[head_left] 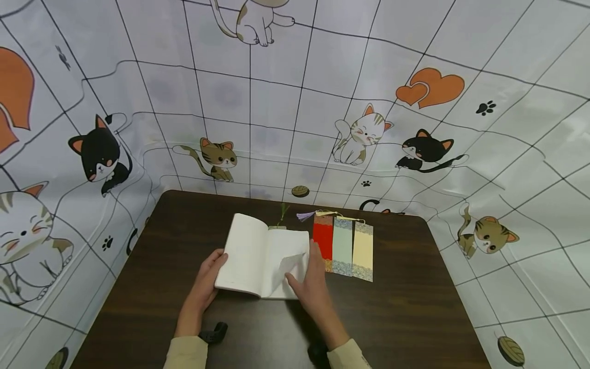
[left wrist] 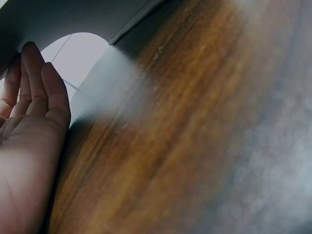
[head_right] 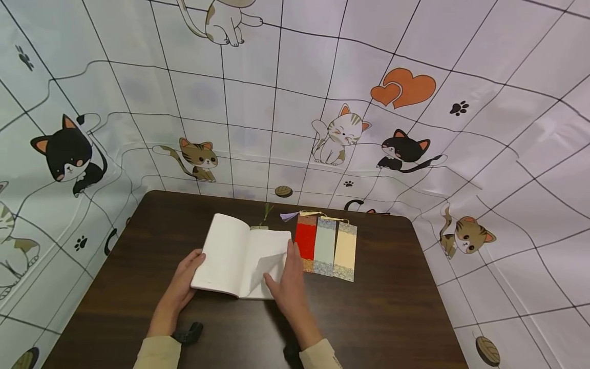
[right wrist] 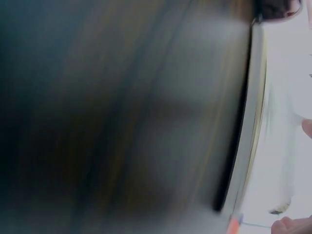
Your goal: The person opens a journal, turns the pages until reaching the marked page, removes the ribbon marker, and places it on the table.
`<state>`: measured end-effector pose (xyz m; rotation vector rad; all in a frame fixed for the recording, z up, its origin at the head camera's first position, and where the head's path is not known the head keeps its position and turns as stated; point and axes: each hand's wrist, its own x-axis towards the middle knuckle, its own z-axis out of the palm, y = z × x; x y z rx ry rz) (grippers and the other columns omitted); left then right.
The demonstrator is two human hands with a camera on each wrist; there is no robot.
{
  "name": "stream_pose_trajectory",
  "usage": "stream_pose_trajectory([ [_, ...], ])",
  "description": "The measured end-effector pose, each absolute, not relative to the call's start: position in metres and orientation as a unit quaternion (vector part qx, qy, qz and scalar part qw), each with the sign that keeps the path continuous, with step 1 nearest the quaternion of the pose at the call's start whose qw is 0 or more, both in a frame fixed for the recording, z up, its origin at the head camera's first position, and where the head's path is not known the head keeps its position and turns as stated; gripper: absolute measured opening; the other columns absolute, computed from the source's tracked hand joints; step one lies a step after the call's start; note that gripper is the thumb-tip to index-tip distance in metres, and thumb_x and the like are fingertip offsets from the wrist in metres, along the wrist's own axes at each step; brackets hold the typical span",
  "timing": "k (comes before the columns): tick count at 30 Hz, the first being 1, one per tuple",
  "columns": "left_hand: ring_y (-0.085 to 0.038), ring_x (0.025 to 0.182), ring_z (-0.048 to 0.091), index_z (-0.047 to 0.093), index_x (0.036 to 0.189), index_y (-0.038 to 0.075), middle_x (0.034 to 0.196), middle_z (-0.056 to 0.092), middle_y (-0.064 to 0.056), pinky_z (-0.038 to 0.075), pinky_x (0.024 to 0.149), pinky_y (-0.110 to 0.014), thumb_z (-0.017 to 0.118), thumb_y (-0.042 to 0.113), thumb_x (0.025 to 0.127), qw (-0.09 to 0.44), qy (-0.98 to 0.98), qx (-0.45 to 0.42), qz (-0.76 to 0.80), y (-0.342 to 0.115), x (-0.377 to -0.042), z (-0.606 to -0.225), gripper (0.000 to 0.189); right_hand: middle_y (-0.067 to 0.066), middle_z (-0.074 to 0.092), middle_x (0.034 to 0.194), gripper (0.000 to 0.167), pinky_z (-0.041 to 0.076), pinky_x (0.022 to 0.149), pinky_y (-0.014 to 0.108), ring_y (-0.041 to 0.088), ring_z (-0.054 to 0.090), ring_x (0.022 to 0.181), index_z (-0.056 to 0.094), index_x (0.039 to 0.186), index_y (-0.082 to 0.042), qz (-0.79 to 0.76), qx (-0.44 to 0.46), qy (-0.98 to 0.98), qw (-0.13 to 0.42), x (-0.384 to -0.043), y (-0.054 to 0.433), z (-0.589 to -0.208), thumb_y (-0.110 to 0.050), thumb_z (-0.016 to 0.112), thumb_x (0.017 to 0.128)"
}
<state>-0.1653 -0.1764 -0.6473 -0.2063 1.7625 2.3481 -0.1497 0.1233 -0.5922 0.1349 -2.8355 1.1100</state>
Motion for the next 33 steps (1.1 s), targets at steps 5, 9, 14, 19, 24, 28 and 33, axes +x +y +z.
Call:
stream_pose_trajectory([
  [5, -0.015, 0.095, 0.068, 0.049, 0.145, 0.002, 0.114, 0.068, -0.002, 0.057, 0.080, -0.031, 0.053, 0.043, 0.115, 0.100, 0.596, -0.074, 0.793, -0.176, -0.166, -0.646, 0.051, 0.009, 0.022, 0.180, 0.112, 0.034, 0.122, 0.067, 0.037, 0.036, 0.160, 0.004, 0.175, -0.023, 0.489, -0.007, -0.872, -0.020, -0.145, 0.106, -0.593, -0.036, 0.082, 0.097],
  [9, -0.015, 0.096, 0.069, 0.048, 0.146, 0.000, 0.115, 0.068, -0.002, 0.058, 0.081, -0.031, 0.052, 0.041, 0.115, 0.103, 0.596, -0.072, 0.793, -0.176, -0.166, -0.646, 0.052, 0.002, 0.027, 0.179, 0.093, 0.036, 0.122, 0.067, 0.032, 0.041, 0.159, 0.007, 0.174, -0.034, 0.500, 0.044, -0.862, -0.074, -0.139, 0.092, -0.593, -0.044, 0.069, 0.106],
  [14, -0.015, 0.098, 0.070, 0.048, 0.147, 0.001, 0.116, 0.069, -0.002, 0.060, 0.082, -0.032, 0.051, 0.041, 0.116, 0.106, 0.592, -0.071, 0.796, -0.176, -0.165, -0.646, 0.051, -0.010, 0.024, 0.179, 0.078, 0.037, 0.124, 0.059, 0.027, 0.044, 0.157, 0.013, 0.173, -0.041, 0.483, 0.119, -0.860, -0.113, -0.135, 0.076, -0.595, -0.051, 0.058, 0.110],
  [19, -0.017, 0.102, 0.071, 0.049, 0.145, 0.004, 0.118, 0.068, -0.002, 0.060, 0.085, -0.034, 0.050, 0.042, 0.116, 0.103, 0.588, -0.064, 0.800, -0.177, -0.165, -0.646, 0.048, -0.010, 0.026, 0.178, 0.075, 0.033, 0.128, 0.054, 0.022, 0.038, 0.161, 0.017, 0.172, -0.040, 0.457, 0.157, -0.867, -0.122, -0.133, 0.066, -0.595, -0.055, 0.056, 0.110],
  [24, -0.015, 0.099, 0.072, 0.054, 0.139, 0.010, 0.116, 0.071, -0.001, 0.061, 0.082, -0.033, 0.048, 0.040, 0.117, 0.095, 0.582, -0.046, 0.806, -0.177, -0.168, -0.646, 0.037, -0.005, 0.031, 0.177, 0.066, 0.036, 0.127, 0.054, 0.023, 0.037, 0.161, 0.029, 0.170, -0.038, 0.400, 0.189, -0.890, -0.113, -0.132, 0.062, -0.596, -0.050, 0.056, 0.111],
  [28, -0.012, 0.094, 0.071, 0.056, 0.134, 0.012, 0.110, 0.072, 0.002, 0.060, 0.079, -0.030, 0.045, 0.042, 0.117, 0.083, 0.576, -0.035, 0.812, -0.177, -0.167, -0.645, 0.036, 0.002, 0.033, 0.177, 0.054, 0.042, 0.122, 0.056, 0.029, 0.043, 0.158, 0.044, 0.163, -0.042, 0.369, 0.206, -0.900, -0.108, -0.132, 0.061, -0.596, -0.050, 0.055, 0.111],
  [33, -0.011, 0.091, 0.070, 0.056, 0.132, 0.010, 0.106, 0.072, 0.003, 0.059, 0.077, -0.028, 0.048, 0.041, 0.116, 0.078, 0.576, -0.045, 0.813, -0.175, -0.164, -0.645, 0.036, 0.004, 0.037, 0.175, 0.046, 0.044, 0.121, 0.056, 0.029, 0.047, 0.155, 0.054, 0.156, -0.043, 0.368, 0.215, -0.899, -0.106, -0.131, 0.061, -0.595, -0.052, 0.054, 0.111],
])
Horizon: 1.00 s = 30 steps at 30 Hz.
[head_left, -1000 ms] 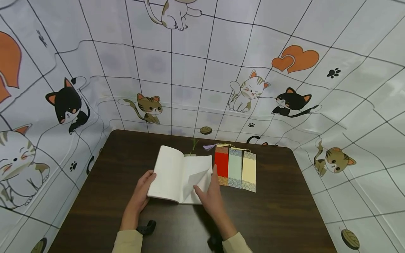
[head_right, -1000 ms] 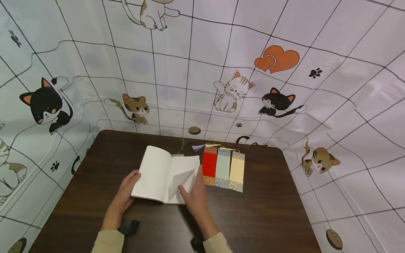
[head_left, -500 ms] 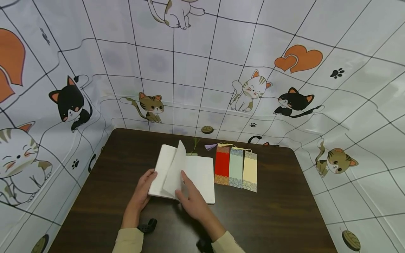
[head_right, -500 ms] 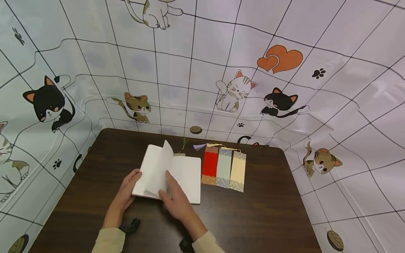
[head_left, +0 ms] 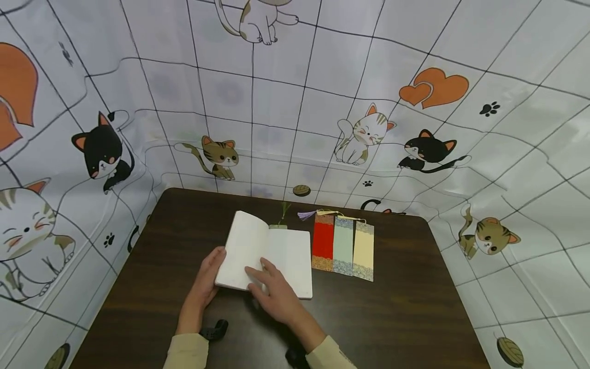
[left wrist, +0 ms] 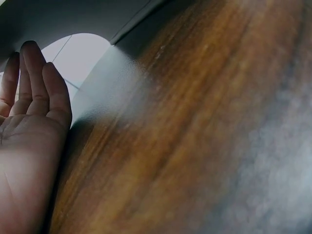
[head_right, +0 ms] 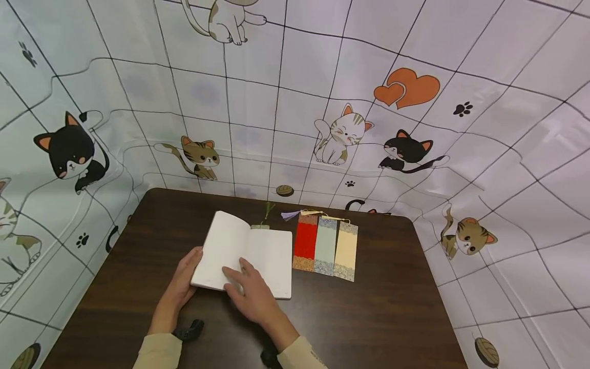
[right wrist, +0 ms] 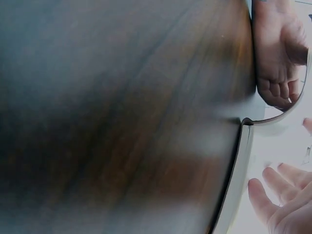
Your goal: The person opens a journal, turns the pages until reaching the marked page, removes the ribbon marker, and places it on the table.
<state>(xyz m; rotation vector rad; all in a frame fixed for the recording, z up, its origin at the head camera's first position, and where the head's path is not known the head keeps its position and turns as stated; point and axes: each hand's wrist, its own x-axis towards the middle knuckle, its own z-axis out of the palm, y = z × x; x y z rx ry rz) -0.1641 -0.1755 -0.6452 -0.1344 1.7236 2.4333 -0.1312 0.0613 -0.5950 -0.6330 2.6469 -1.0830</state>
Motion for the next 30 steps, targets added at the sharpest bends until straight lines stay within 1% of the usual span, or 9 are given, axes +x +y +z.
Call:
stream_pose_trajectory([
  [4, -0.014, 0.088, 0.072, 0.055, 0.135, 0.007, 0.105, 0.072, 0.001, 0.060, 0.074, -0.031, 0.052, 0.035, 0.116, 0.084, 0.583, -0.055, 0.806, -0.175, -0.163, -0.644, 0.034, 0.002, 0.039, 0.174, 0.049, 0.045, 0.120, 0.055, 0.028, 0.049, 0.154, 0.052, 0.158, -0.042, -0.357, -0.211, 0.903, 0.108, -0.130, 0.062, -0.595, -0.056, 0.051, 0.111],
  [9, -0.018, 0.089, 0.072, 0.055, 0.136, 0.004, 0.107, 0.071, -0.003, 0.061, 0.076, -0.034, 0.055, 0.033, 0.114, 0.087, 0.592, -0.073, 0.798, -0.175, -0.162, -0.647, 0.036, -0.002, 0.045, 0.171, 0.055, 0.044, 0.121, 0.052, 0.024, 0.052, 0.152, 0.051, 0.160, -0.031, -0.343, -0.193, 0.913, 0.109, -0.130, 0.067, -0.600, -0.059, 0.046, 0.112],
  [13, -0.018, 0.089, 0.072, 0.055, 0.137, 0.004, 0.106, 0.070, -0.004, 0.060, 0.077, -0.035, 0.056, 0.035, 0.114, 0.094, 0.594, -0.082, 0.795, -0.174, -0.161, -0.648, 0.038, -0.003, 0.056, 0.163, 0.054, 0.044, 0.121, 0.049, 0.022, 0.056, 0.148, 0.053, 0.159, -0.024, -0.313, -0.191, 0.925, 0.098, -0.134, 0.077, -0.609, -0.051, 0.050, 0.113],
  [16, -0.018, 0.089, 0.071, 0.054, 0.137, 0.004, 0.107, 0.069, -0.004, 0.059, 0.076, -0.034, 0.057, 0.036, 0.114, 0.095, 0.595, -0.088, 0.793, -0.174, -0.159, -0.648, 0.040, 0.000, 0.058, 0.161, 0.052, 0.045, 0.120, 0.051, 0.024, 0.055, 0.148, 0.056, 0.157, -0.022, -0.272, -0.207, 0.935, 0.093, -0.137, 0.087, -0.614, -0.046, 0.056, 0.111],
  [20, -0.018, 0.090, 0.070, 0.053, 0.138, 0.004, 0.108, 0.068, -0.004, 0.059, 0.077, -0.034, 0.056, 0.037, 0.114, 0.094, 0.596, -0.091, 0.792, -0.174, -0.159, -0.647, 0.042, 0.000, 0.050, 0.168, 0.055, 0.043, 0.121, 0.055, 0.028, 0.048, 0.154, 0.056, 0.158, -0.027, -0.183, -0.222, 0.954, 0.085, -0.141, 0.100, -0.613, -0.048, 0.062, 0.107],
  [23, -0.018, 0.091, 0.070, 0.053, 0.138, 0.005, 0.109, 0.068, -0.004, 0.059, 0.078, -0.034, 0.057, 0.039, 0.113, 0.094, 0.596, -0.093, 0.792, -0.173, -0.161, -0.648, 0.042, 0.000, 0.043, 0.172, 0.063, 0.041, 0.122, 0.057, 0.028, 0.043, 0.158, 0.053, 0.160, -0.031, -0.134, -0.215, 0.963, 0.092, -0.145, 0.109, -0.610, -0.054, 0.065, 0.103],
  [27, -0.018, 0.091, 0.069, 0.053, 0.139, 0.006, 0.110, 0.068, -0.005, 0.059, 0.077, -0.034, 0.057, 0.039, 0.113, 0.090, 0.591, -0.092, 0.797, -0.172, -0.162, -0.649, 0.042, 0.002, 0.040, 0.174, 0.076, 0.039, 0.124, 0.059, 0.029, 0.040, 0.160, 0.052, 0.161, -0.031, -0.129, -0.211, 0.963, 0.110, -0.152, 0.120, -0.606, -0.061, 0.073, 0.094],
  [30, -0.018, 0.092, 0.069, 0.054, 0.138, 0.007, 0.111, 0.068, -0.004, 0.059, 0.077, -0.034, 0.055, 0.039, 0.114, 0.085, 0.589, -0.084, 0.799, -0.173, -0.163, -0.649, 0.041, 0.003, 0.038, 0.175, 0.084, 0.037, 0.124, 0.060, 0.030, 0.038, 0.160, 0.051, 0.161, -0.031, -0.142, -0.223, 0.957, 0.120, -0.156, 0.126, -0.602, -0.063, 0.078, 0.089],
])
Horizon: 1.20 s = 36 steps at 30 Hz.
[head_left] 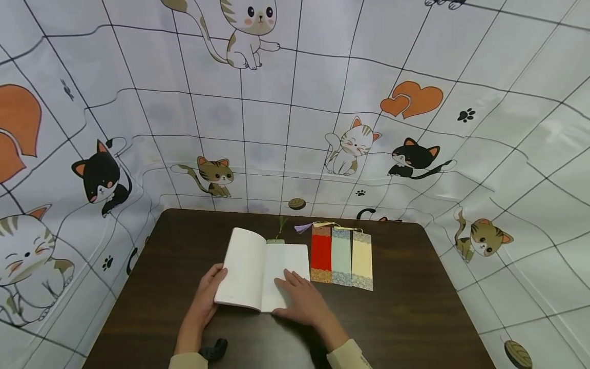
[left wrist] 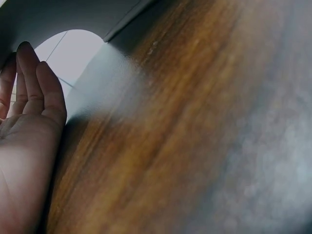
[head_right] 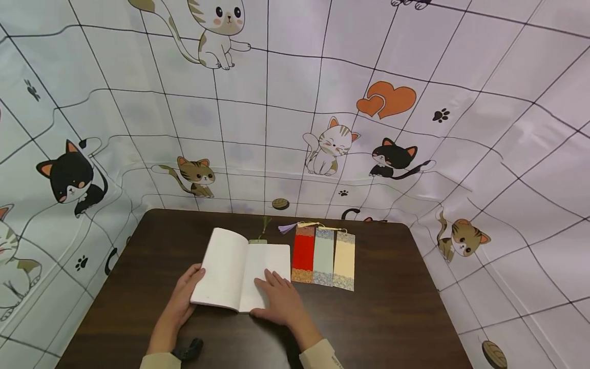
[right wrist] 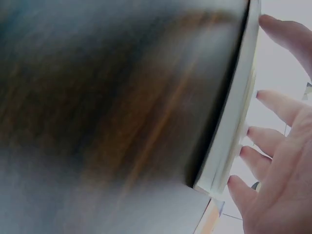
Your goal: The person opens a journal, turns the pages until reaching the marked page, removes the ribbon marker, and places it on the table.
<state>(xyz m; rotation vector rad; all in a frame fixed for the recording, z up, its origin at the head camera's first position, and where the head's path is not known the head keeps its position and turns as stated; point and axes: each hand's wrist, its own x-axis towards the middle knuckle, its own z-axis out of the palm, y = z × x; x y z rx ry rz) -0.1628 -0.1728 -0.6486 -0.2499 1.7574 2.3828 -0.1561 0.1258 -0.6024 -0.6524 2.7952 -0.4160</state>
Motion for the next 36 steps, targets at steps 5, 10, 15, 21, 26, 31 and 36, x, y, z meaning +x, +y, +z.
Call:
stream_pose_trajectory([
  [5, -0.017, 0.089, 0.069, 0.056, 0.136, 0.008, 0.108, 0.070, -0.002, 0.059, 0.076, -0.033, 0.053, 0.040, 0.115, 0.082, 0.595, -0.079, 0.796, -0.172, -0.161, -0.649, 0.038, 0.005, 0.037, 0.175, 0.085, 0.037, 0.125, 0.059, 0.032, 0.038, 0.160, 0.050, 0.162, -0.031, -0.158, -0.238, 0.950, 0.127, -0.156, 0.131, -0.598, -0.060, 0.081, 0.088],
  [10, -0.017, 0.088, 0.069, 0.056, 0.136, 0.008, 0.106, 0.070, -0.002, 0.058, 0.075, -0.034, 0.055, 0.041, 0.114, 0.080, 0.597, -0.086, 0.794, -0.172, -0.161, -0.649, 0.040, 0.006, 0.042, 0.172, 0.079, 0.041, 0.123, 0.053, 0.032, 0.043, 0.157, 0.054, 0.159, -0.027, -0.164, -0.250, 0.946, 0.125, -0.156, 0.132, -0.594, -0.054, 0.082, 0.090],
  [15, -0.018, 0.089, 0.069, 0.057, 0.135, 0.009, 0.107, 0.070, -0.003, 0.058, 0.076, -0.034, 0.057, 0.043, 0.113, 0.081, 0.595, -0.095, 0.794, -0.172, -0.161, -0.649, 0.040, 0.002, 0.047, 0.170, 0.068, 0.044, 0.122, 0.047, 0.026, 0.048, 0.155, 0.059, 0.155, -0.026, -0.176, -0.258, 0.940, 0.136, -0.158, 0.134, -0.590, -0.050, 0.079, 0.094],
  [21, -0.016, 0.089, 0.069, 0.057, 0.132, 0.009, 0.107, 0.070, -0.002, 0.058, 0.076, -0.033, 0.055, 0.040, 0.114, 0.080, 0.591, -0.086, 0.798, -0.172, -0.162, -0.649, 0.035, 0.000, 0.063, 0.155, 0.033, 0.051, 0.115, 0.043, 0.022, 0.062, 0.141, 0.076, 0.131, -0.021, -0.173, -0.277, 0.938, 0.116, -0.153, 0.138, -0.586, -0.031, 0.078, 0.100],
  [26, -0.016, 0.088, 0.069, 0.056, 0.134, 0.008, 0.106, 0.071, -0.002, 0.058, 0.076, -0.032, 0.055, 0.040, 0.114, 0.075, 0.591, -0.085, 0.799, -0.172, -0.161, -0.648, 0.037, -0.002, 0.076, 0.134, 0.012, 0.054, 0.110, 0.047, 0.021, 0.069, 0.125, 0.082, 0.111, -0.023, -0.150, -0.295, 0.942, 0.051, -0.148, 0.143, -0.585, -0.020, 0.078, 0.099],
  [31, -0.017, 0.090, 0.069, 0.056, 0.137, 0.008, 0.108, 0.070, -0.002, 0.058, 0.078, -0.033, 0.055, 0.041, 0.114, 0.083, 0.589, -0.096, 0.798, -0.172, -0.160, -0.648, 0.040, -0.007, 0.078, 0.126, 0.005, 0.050, 0.110, 0.054, 0.018, 0.068, 0.123, 0.084, 0.096, -0.028, -0.140, -0.295, 0.945, 0.003, -0.146, 0.148, -0.586, -0.023, 0.082, 0.097],
  [36, -0.017, 0.089, 0.069, 0.054, 0.137, 0.007, 0.108, 0.069, -0.003, 0.058, 0.076, -0.033, 0.053, 0.040, 0.115, 0.079, 0.594, -0.080, 0.796, -0.171, -0.161, -0.647, 0.041, -0.006, 0.078, 0.127, 0.007, 0.047, 0.111, 0.050, 0.018, 0.067, 0.124, 0.081, 0.090, -0.028, -0.134, -0.299, 0.944, -0.025, -0.147, 0.150, -0.587, -0.025, 0.085, 0.095],
])
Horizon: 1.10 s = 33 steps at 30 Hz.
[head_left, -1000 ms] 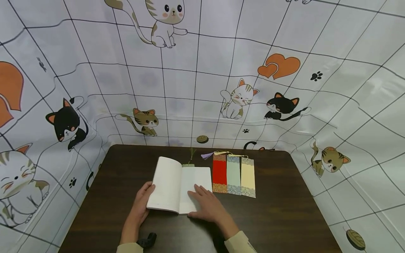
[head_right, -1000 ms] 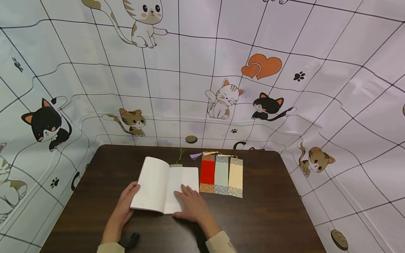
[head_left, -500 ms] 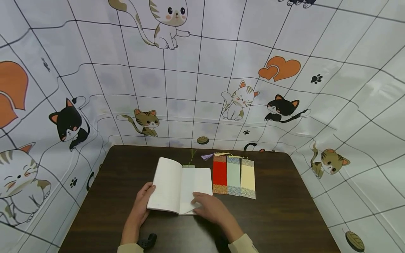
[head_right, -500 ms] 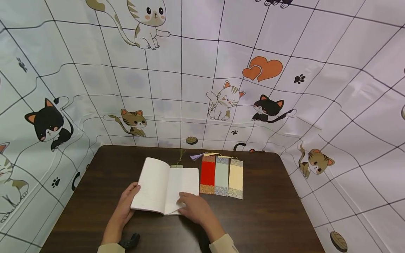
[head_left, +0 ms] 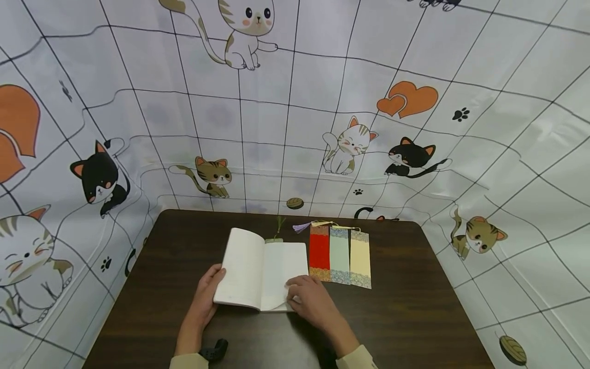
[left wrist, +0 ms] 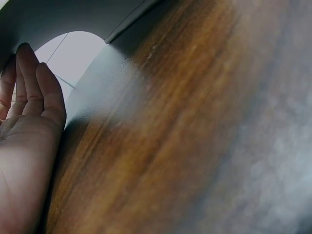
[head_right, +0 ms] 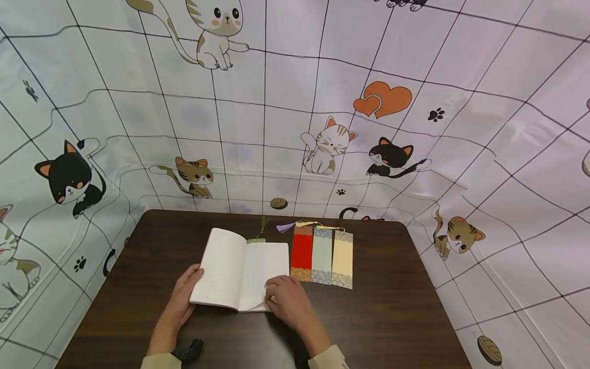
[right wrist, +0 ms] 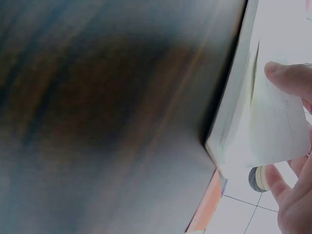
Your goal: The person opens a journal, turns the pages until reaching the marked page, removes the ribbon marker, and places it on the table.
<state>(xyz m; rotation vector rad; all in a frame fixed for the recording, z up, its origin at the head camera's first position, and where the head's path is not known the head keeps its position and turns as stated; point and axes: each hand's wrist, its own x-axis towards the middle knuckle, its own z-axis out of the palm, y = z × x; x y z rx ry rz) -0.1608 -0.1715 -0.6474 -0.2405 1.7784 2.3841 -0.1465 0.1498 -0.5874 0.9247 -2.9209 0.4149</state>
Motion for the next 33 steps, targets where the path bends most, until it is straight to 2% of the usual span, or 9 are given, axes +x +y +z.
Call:
stream_pose_trajectory([
  [4, -0.016, 0.091, 0.068, 0.054, 0.137, 0.007, 0.110, 0.067, -0.002, 0.058, 0.077, -0.032, 0.054, 0.042, 0.114, 0.078, 0.594, -0.083, 0.796, -0.171, -0.159, -0.646, 0.042, -0.001, 0.074, 0.136, 0.013, 0.046, 0.114, 0.051, 0.022, 0.065, 0.131, 0.080, 0.101, -0.026, 0.140, 0.277, -0.950, 0.022, -0.144, 0.150, -0.590, -0.021, 0.087, 0.091],
  [7, -0.016, 0.093, 0.067, 0.053, 0.139, 0.006, 0.111, 0.066, -0.002, 0.057, 0.079, -0.031, 0.055, 0.041, 0.114, 0.081, 0.590, -0.089, 0.798, -0.170, -0.161, -0.645, 0.043, 0.004, 0.063, 0.153, 0.040, 0.045, 0.117, 0.057, 0.029, 0.060, 0.141, 0.076, 0.124, -0.025, 0.161, 0.236, -0.958, 0.020, -0.144, 0.152, -0.591, -0.018, 0.089, 0.087],
  [10, -0.016, 0.093, 0.067, 0.052, 0.140, 0.004, 0.112, 0.066, -0.003, 0.057, 0.079, -0.031, 0.054, 0.039, 0.114, 0.082, 0.589, -0.090, 0.799, -0.170, -0.161, -0.645, 0.044, 0.010, 0.048, 0.167, 0.070, 0.045, 0.116, 0.064, 0.036, 0.055, 0.146, 0.062, 0.146, -0.024, 0.206, 0.180, -0.961, 0.035, -0.146, 0.153, -0.591, -0.017, 0.092, 0.083],
  [12, -0.016, 0.092, 0.067, 0.052, 0.141, 0.004, 0.111, 0.066, -0.002, 0.057, 0.079, -0.031, 0.054, 0.039, 0.114, 0.084, 0.590, -0.093, 0.798, -0.170, -0.162, -0.645, 0.045, 0.013, 0.042, 0.170, 0.084, 0.046, 0.115, 0.066, 0.040, 0.053, 0.147, 0.052, 0.156, -0.022, 0.244, 0.142, -0.958, 0.050, -0.147, 0.152, -0.590, -0.019, 0.093, 0.083],
  [17, -0.016, 0.091, 0.067, 0.053, 0.140, 0.004, 0.109, 0.067, -0.001, 0.057, 0.078, -0.030, 0.054, 0.039, 0.114, 0.085, 0.590, -0.095, 0.797, -0.172, -0.161, -0.645, 0.044, 0.015, 0.032, 0.175, 0.099, 0.043, 0.117, 0.067, 0.043, 0.045, 0.153, 0.027, 0.171, -0.017, 0.350, 0.077, -0.933, 0.035, -0.150, 0.141, -0.586, -0.032, 0.085, 0.093],
  [20, -0.015, 0.092, 0.067, 0.053, 0.140, 0.005, 0.109, 0.068, -0.001, 0.057, 0.079, -0.030, 0.054, 0.040, 0.114, 0.087, 0.590, -0.098, 0.796, -0.171, -0.162, -0.645, 0.043, 0.011, 0.036, 0.174, 0.092, 0.042, 0.118, 0.065, 0.038, 0.048, 0.152, 0.022, 0.173, -0.018, 0.412, 0.059, -0.909, -0.016, -0.150, 0.131, -0.585, -0.042, 0.075, 0.101],
  [25, -0.015, 0.094, 0.067, 0.053, 0.139, 0.005, 0.109, 0.067, -0.001, 0.057, 0.080, -0.030, 0.054, 0.039, 0.114, 0.087, 0.592, -0.100, 0.795, -0.170, -0.161, -0.644, 0.042, 0.006, 0.057, 0.160, 0.066, 0.048, 0.113, 0.064, 0.029, 0.063, 0.137, 0.036, 0.169, -0.026, 0.466, 0.069, -0.879, -0.080, -0.145, 0.111, -0.584, -0.049, 0.058, 0.111],
  [30, -0.016, 0.095, 0.067, 0.053, 0.139, 0.005, 0.111, 0.066, -0.002, 0.057, 0.081, -0.031, 0.053, 0.039, 0.115, 0.090, 0.594, -0.097, 0.794, -0.170, -0.162, -0.645, 0.041, 0.001, 0.061, 0.156, 0.059, 0.051, 0.112, 0.057, 0.022, 0.066, 0.131, 0.038, 0.167, -0.032, 0.479, 0.107, -0.865, -0.108, -0.137, 0.092, -0.587, -0.047, 0.055, 0.112],
  [33, -0.016, 0.096, 0.068, 0.056, 0.133, 0.007, 0.112, 0.067, -0.002, 0.058, 0.081, -0.032, 0.053, 0.039, 0.115, 0.090, 0.592, -0.097, 0.795, -0.170, -0.162, -0.644, 0.037, -0.002, 0.056, 0.161, 0.060, 0.050, 0.114, 0.055, 0.021, 0.064, 0.136, 0.039, 0.167, -0.034, 0.472, 0.129, -0.863, -0.124, -0.133, 0.084, -0.590, -0.049, 0.055, 0.112],
])
